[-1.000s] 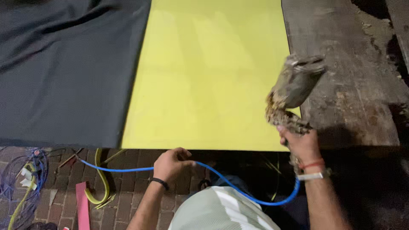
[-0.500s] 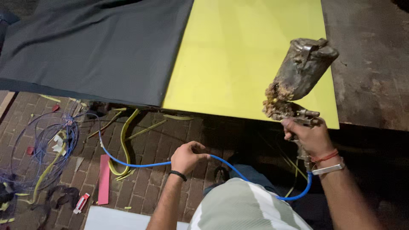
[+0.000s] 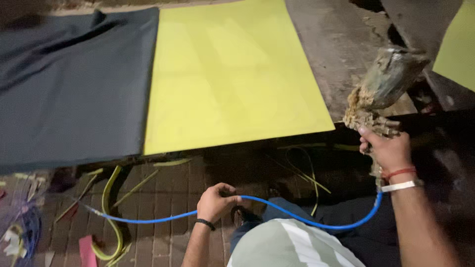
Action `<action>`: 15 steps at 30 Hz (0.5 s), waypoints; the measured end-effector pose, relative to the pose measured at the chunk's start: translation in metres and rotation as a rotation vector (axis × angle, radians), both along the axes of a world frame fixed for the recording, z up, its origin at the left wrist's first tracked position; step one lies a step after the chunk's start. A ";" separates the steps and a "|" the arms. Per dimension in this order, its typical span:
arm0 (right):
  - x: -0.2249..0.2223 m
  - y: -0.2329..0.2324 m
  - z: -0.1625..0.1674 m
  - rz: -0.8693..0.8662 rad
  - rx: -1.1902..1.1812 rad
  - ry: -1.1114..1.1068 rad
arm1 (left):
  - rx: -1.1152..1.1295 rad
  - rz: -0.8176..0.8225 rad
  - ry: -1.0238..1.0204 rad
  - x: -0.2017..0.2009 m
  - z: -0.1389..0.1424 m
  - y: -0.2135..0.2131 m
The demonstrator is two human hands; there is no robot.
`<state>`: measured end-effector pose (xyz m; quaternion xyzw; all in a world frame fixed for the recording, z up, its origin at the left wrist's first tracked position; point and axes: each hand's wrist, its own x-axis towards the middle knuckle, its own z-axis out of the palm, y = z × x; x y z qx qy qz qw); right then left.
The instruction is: The person uses a spray gun to apply adhesive onto a large yellow foam sheet, then lays a dark fabric sheet over the foam. They align the fabric, press and smooth it flat with both hands, and use a long blade to trim the fabric edge along the foam.
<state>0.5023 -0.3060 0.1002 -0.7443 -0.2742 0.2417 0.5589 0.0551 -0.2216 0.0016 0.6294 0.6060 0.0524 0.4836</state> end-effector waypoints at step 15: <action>0.133 -0.036 -0.050 0.029 0.064 -0.105 | -0.329 -0.170 -0.313 0.149 -0.136 0.015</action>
